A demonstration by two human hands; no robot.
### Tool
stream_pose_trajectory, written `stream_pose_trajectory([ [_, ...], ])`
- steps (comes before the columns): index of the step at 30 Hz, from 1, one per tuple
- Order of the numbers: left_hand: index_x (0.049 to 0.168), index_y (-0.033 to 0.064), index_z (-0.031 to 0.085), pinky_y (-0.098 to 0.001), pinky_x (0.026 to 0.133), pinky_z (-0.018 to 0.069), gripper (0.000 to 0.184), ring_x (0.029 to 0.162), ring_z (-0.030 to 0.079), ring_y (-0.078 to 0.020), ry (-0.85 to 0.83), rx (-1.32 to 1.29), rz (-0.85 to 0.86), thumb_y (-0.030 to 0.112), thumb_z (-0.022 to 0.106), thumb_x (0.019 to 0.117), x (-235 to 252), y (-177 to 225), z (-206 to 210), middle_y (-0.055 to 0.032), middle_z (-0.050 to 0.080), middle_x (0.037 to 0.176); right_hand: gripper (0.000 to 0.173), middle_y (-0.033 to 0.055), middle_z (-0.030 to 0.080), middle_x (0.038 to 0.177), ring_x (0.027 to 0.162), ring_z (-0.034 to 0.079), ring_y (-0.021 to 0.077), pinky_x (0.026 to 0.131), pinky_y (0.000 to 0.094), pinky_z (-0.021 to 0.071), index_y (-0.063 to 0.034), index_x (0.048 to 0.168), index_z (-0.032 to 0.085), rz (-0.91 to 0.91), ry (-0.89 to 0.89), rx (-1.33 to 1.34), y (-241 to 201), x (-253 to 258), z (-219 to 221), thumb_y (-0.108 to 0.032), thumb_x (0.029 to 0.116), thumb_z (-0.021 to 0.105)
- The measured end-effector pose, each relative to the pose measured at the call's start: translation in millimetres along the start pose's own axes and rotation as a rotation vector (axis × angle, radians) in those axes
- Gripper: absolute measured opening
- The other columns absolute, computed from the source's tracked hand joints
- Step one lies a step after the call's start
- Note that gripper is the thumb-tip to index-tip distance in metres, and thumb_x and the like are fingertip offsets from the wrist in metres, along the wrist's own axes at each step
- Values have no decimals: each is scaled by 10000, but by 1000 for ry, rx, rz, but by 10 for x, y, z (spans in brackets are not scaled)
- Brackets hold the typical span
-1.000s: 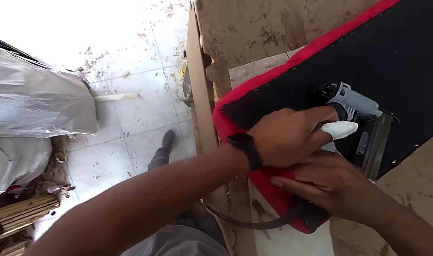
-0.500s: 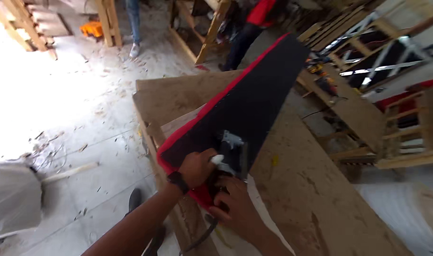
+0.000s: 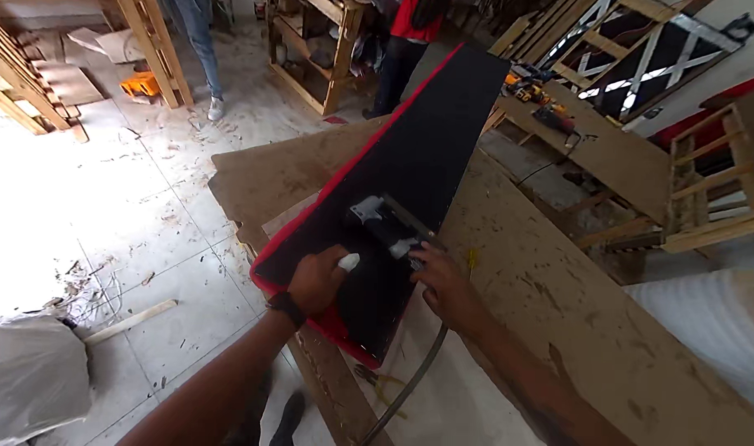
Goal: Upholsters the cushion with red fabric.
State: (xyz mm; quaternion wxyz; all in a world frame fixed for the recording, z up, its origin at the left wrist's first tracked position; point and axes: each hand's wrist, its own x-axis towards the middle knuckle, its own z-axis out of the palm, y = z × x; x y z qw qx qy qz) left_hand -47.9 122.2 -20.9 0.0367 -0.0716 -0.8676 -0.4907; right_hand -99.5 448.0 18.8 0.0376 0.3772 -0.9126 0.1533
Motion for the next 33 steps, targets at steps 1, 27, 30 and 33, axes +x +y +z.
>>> stream_pose_trajectory([
  [1, 1101, 168, 702, -473, 631, 569, 243, 660, 648, -175, 17, -23, 6, 286, 500, 1038, 17, -20, -15, -15, 670, 756, 208, 0, 539, 1499, 1521, 322, 243, 1222, 500, 360, -172, 1064, 751, 50, 60, -18, -159, 15, 28, -88, 945, 601],
  [27, 989, 145, 672, -408, 600, 523, 138, 673, 605, -147, 51, -145, 115, 254, 592, 1018, 78, 46, 0, 17, 616, 753, 101, -14, 716, 999, 1139, 660, 212, 1133, 534, 458, -141, 877, 725, -42, 134, 359, -1396, -43, 849, -218, 888, 791],
  [30, 921, 156, 652, -387, 567, 499, 183, 661, 597, -138, 23, -141, 92, 289, 583, 1027, 86, 54, 1, 26, 597, 733, 81, 8, 736, 992, 1112, 681, 245, 1107, 548, 484, -127, 872, 749, -22, 215, 424, -1374, -43, 898, -165, 857, 818],
  [33, 899, 173, 656, -400, 547, 493, 235, 652, 604, -135, -19, -106, 96, 366, 589, 1015, 61, 62, -10, 41, 596, 713, 75, 19, 741, 983, 1090, 686, 263, 1073, 539, 509, -127, 871, 758, -5, 237, 482, -1358, -30, 918, -145, 847, 827],
])
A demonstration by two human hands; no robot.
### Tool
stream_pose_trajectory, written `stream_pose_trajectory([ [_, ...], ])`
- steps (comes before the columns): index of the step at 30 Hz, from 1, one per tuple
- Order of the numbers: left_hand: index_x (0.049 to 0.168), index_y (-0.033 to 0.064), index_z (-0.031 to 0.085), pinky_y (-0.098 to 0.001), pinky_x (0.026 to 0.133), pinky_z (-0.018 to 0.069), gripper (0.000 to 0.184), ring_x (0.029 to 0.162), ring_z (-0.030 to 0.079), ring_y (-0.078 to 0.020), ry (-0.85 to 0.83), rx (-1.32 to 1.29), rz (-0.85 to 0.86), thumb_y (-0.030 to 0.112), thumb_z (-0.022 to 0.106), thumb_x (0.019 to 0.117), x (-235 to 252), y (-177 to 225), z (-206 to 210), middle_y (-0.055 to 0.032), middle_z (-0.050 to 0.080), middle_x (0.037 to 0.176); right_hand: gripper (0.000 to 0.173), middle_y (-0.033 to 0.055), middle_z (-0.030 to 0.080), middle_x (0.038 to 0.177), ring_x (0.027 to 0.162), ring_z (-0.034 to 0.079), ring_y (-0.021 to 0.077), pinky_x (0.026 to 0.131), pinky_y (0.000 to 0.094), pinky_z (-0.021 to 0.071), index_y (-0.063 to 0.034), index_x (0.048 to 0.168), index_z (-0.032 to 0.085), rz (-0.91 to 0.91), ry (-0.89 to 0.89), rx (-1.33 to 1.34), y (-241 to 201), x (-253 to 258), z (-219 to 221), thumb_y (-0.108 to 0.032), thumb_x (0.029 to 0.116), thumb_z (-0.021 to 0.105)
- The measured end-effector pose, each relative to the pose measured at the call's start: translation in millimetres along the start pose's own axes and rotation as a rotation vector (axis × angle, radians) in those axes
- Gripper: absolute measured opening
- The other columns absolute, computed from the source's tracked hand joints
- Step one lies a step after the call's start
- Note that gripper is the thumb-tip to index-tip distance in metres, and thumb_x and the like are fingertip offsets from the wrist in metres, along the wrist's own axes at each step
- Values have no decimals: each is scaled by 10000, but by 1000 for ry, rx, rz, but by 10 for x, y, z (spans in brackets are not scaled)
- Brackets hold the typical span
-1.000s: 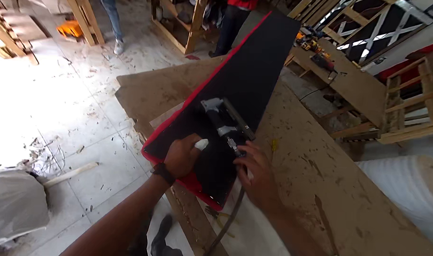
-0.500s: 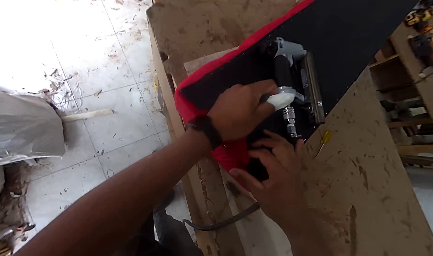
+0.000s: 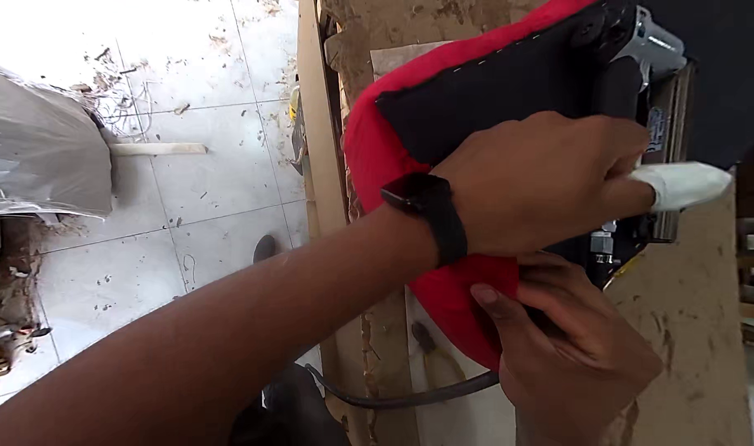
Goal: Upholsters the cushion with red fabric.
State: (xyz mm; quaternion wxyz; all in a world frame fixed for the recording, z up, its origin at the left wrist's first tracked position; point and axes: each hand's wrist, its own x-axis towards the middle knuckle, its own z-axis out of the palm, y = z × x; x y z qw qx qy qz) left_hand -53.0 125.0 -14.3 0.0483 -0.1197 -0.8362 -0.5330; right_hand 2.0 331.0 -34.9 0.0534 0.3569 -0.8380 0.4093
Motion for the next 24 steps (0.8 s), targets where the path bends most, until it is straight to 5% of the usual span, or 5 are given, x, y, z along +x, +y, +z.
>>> stream_pose_trajectory([
  [5, 1095, 240, 715, -448, 583, 507, 444, 672, 652, -170, -95, 269, 178, 607, 674, 849, -235, 122, 95, 46, 656, 709, 154, 12, 741, 944, 845, 714, 129, 742, 294, 637, -89, 935, 773, 122, 79, 114, -35, -120, -26, -107, 806, 856],
  [9, 1150, 235, 713, -406, 532, 449, 330, 572, 597, -185, -141, 374, 364, 478, 630, 942, -297, 158, 177, 31, 598, 612, 135, -5, 743, 845, 756, 712, 104, 684, 277, 633, -94, 867, 772, 114, 95, 149, 21, -227, -64, -138, 794, 876],
  [15, 1084, 180, 759, -366, 489, 417, 216, 486, 561, -157, 183, 146, 499, 290, 725, 901, -343, 201, 368, 15, 605, 566, 106, -24, 748, 859, 731, 709, 100, 654, 267, 631, -141, 908, 783, 93, -5, 315, 117, -301, -135, -166, 834, 856],
  [20, 1074, 176, 759, -374, 495, 436, 176, 511, 588, -168, 171, 136, 441, 242, 702, 921, -366, 223, 389, 5, 628, 591, 121, -26, 741, 832, 702, 700, 97, 632, 271, 626, -132, 909, 766, 102, -34, 295, 199, -342, -123, -183, 840, 850],
  [24, 1138, 187, 751, -393, 529, 479, 214, 578, 632, -190, 101, 118, 374, 240, 681, 942, -340, 224, 307, -7, 665, 656, 326, -66, 682, 898, 755, 656, 42, 647, 276, 590, -188, 1052, 685, 40, -322, -38, 100, -53, -202, -424, 862, 807],
])
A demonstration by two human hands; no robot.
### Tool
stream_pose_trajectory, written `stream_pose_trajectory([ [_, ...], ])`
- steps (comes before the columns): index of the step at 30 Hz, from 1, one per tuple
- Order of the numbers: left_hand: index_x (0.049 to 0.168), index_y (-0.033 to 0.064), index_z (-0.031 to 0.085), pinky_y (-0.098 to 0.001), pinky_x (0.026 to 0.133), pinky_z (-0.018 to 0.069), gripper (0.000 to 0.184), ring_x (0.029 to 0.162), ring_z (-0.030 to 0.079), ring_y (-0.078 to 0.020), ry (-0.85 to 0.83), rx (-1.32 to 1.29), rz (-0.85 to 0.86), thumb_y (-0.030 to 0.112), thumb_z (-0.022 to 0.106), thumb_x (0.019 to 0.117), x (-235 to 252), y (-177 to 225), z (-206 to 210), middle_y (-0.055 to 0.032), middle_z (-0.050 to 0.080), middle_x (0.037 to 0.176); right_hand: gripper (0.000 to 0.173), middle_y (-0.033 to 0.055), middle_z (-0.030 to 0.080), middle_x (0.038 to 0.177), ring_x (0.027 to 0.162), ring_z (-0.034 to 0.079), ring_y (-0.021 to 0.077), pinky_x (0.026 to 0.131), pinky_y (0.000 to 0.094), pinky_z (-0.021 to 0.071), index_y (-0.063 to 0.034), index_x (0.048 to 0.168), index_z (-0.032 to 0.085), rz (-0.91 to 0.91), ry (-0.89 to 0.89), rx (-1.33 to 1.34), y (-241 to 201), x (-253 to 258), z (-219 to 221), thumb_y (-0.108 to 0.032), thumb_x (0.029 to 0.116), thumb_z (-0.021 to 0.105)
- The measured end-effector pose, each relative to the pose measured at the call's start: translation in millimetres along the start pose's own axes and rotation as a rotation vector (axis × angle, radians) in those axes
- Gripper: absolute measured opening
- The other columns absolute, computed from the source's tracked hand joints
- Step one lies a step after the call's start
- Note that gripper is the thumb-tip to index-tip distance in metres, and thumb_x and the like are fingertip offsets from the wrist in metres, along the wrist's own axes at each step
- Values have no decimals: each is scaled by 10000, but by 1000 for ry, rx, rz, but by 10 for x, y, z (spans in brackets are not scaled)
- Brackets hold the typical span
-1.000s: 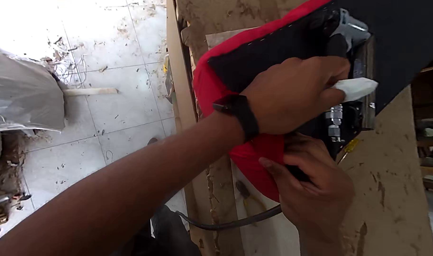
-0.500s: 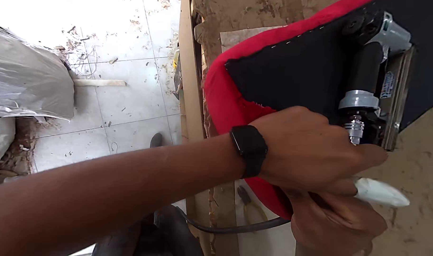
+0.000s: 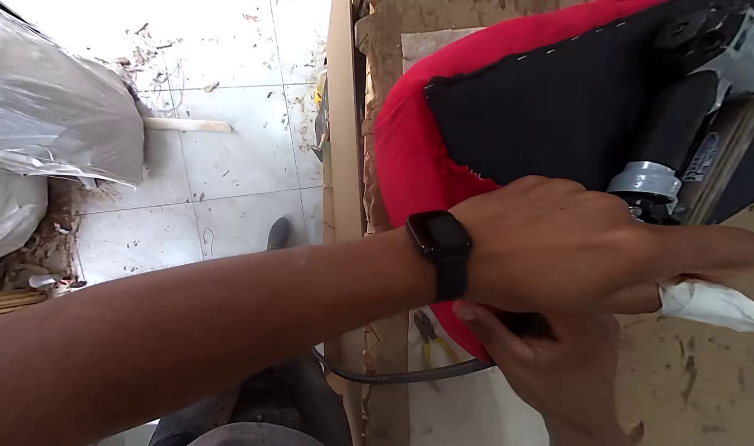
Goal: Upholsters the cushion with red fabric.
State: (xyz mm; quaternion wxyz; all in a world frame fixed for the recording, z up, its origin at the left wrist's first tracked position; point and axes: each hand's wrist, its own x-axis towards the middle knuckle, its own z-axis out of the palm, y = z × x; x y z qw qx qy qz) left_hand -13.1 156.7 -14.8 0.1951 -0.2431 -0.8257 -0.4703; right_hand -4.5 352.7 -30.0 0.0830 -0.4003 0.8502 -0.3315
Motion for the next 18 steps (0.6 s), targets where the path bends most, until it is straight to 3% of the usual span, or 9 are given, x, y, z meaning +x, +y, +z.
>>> stream_pose_trajectory([
  [2, 1164, 208, 733, -393, 535, 478, 228, 596, 633, -185, -21, 18, -27, 264, 673, 951, 3, -38, -22, 5, 668, 680, 425, -56, 674, 932, 809, 655, 45, 696, 324, 590, -186, 1076, 685, -11, -78, -163, -81, 136, 14, -525, 842, 788],
  [4, 1140, 203, 731, -385, 527, 478, 206, 590, 633, -178, -17, 18, -29, 277, 676, 956, 3, -75, -24, 10, 661, 671, 299, -22, 665, 841, 744, 636, 77, 656, 361, 551, -156, 935, 716, -76, -88, -245, -42, 218, 32, -455, 917, 715],
  [6, 1084, 204, 740, -384, 527, 476, 169, 591, 631, -173, -9, -2, -64, 280, 687, 944, 26, -96, -10, 14, 656, 667, 272, -2, 671, 799, 748, 648, 100, 683, 376, 547, -138, 836, 707, -208, -107, -224, 128, 267, -30, -362, 979, 649],
  [8, 1089, 225, 729, -384, 542, 483, 166, 628, 636, -164, -68, -4, -152, 308, 662, 962, 74, -125, -42, 32, 660, 697, 272, 19, 688, 792, 756, 662, 110, 705, 362, 559, -112, 802, 706, -286, -65, -168, 253, 274, -41, -302, 990, 655],
  [12, 1091, 232, 734, -380, 524, 473, 181, 640, 638, -158, -96, -15, -240, 334, 659, 962, 101, -197, -50, 43, 660, 709, 401, 47, 627, 638, 592, 590, 104, 600, 317, 480, -78, 621, 584, -295, 103, -209, 328, 233, 5, -271, 961, 678],
  [15, 1090, 229, 728, -366, 520, 481, 206, 638, 640, -134, -43, -20, -296, 373, 661, 958, 110, -209, -38, 62, 663, 714, 371, 34, 640, 677, 642, 612, 78, 641, 290, 502, -78, 670, 604, -269, 108, -239, 264, 277, -4, -278, 974, 675],
  [18, 1033, 181, 687, -371, 511, 494, 183, 607, 629, -125, 34, -92, -366, 351, 651, 977, 110, -210, -111, 55, 637, 691, 361, 96, 628, 694, 641, 610, 183, 613, 404, 475, -42, 729, 627, -244, 98, -359, 200, 381, 2, -292, 988, 644],
])
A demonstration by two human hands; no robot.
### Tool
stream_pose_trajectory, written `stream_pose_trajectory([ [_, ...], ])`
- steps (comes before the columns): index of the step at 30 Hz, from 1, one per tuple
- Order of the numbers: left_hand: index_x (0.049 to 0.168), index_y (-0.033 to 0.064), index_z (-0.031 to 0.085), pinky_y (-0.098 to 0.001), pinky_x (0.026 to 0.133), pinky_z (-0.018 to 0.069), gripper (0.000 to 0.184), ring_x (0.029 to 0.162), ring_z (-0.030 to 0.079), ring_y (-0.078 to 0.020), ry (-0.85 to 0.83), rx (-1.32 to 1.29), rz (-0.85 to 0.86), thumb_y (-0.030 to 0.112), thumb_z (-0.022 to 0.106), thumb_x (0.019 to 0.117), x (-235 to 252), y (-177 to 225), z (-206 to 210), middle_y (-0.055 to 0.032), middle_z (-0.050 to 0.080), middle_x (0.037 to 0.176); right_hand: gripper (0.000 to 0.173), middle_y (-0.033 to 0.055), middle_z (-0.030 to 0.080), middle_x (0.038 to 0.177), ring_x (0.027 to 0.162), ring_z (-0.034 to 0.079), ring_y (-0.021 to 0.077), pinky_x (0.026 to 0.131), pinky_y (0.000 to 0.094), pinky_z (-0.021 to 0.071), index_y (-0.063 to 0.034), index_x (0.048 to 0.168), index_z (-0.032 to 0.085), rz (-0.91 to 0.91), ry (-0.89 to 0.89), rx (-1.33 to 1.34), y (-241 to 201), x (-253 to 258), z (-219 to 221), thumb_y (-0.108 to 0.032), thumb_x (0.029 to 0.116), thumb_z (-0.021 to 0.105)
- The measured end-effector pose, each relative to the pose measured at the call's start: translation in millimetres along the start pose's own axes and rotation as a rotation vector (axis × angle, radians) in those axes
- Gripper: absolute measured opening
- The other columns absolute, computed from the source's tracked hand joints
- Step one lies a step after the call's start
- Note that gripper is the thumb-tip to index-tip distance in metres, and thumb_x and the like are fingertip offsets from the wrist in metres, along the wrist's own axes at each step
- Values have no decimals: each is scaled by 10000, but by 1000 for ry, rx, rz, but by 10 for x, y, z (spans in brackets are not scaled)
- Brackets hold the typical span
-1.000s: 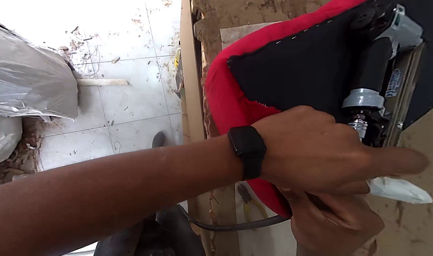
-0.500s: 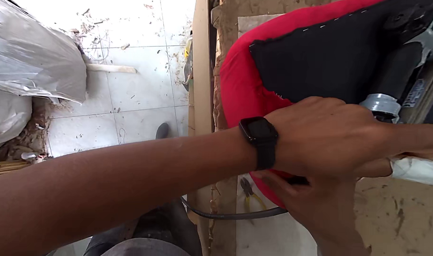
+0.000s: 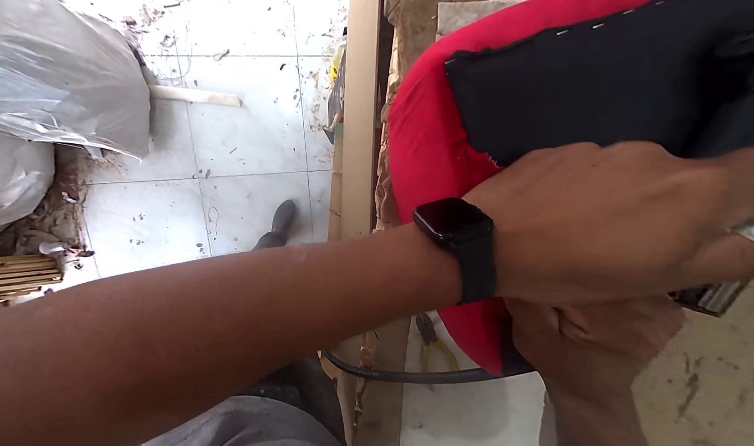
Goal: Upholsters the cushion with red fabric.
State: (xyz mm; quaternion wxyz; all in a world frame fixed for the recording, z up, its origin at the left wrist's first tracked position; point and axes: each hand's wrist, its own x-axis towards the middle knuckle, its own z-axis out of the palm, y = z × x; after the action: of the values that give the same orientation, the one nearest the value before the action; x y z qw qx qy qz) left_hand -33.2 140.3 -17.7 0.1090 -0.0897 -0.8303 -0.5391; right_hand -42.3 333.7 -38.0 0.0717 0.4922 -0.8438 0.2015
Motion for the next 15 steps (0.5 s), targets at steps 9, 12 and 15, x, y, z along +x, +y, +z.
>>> stream_pose_trajectory([
  [9, 1129, 30, 683, -395, 689, 584, 210, 747, 659, -142, 340, -229, 45, 170, 599, 997, -116, -42, -169, -36, 685, 844, 371, 86, 656, 717, 718, 641, 217, 655, 427, 502, -51, 722, 653, -72, -90, -7, -82, 373, -48, -288, 1002, 605],
  [12, 1138, 88, 729, -497, 1000, 475, 444, 1137, 592, -239, 480, -214, 95, 412, 463, 991, -1007, 133, 67, -75, 676, 1162, 393, 67, 558, 594, 582, 562, 207, 558, 394, 441, -50, 654, 581, -41, -132, -41, -310, 534, -140, -279, 973, 560],
  [15, 1260, 221, 690, -547, 1148, 412, 490, 1396, 472, -287, 470, -271, -122, 569, 456, 1006, -1931, 230, 836, -78, 554, 1466, 549, 42, 461, 521, 522, 496, 199, 516, 388, 396, -110, 538, 410, -26, -167, -58, -211, 550, -99, -319, 1037, 504],
])
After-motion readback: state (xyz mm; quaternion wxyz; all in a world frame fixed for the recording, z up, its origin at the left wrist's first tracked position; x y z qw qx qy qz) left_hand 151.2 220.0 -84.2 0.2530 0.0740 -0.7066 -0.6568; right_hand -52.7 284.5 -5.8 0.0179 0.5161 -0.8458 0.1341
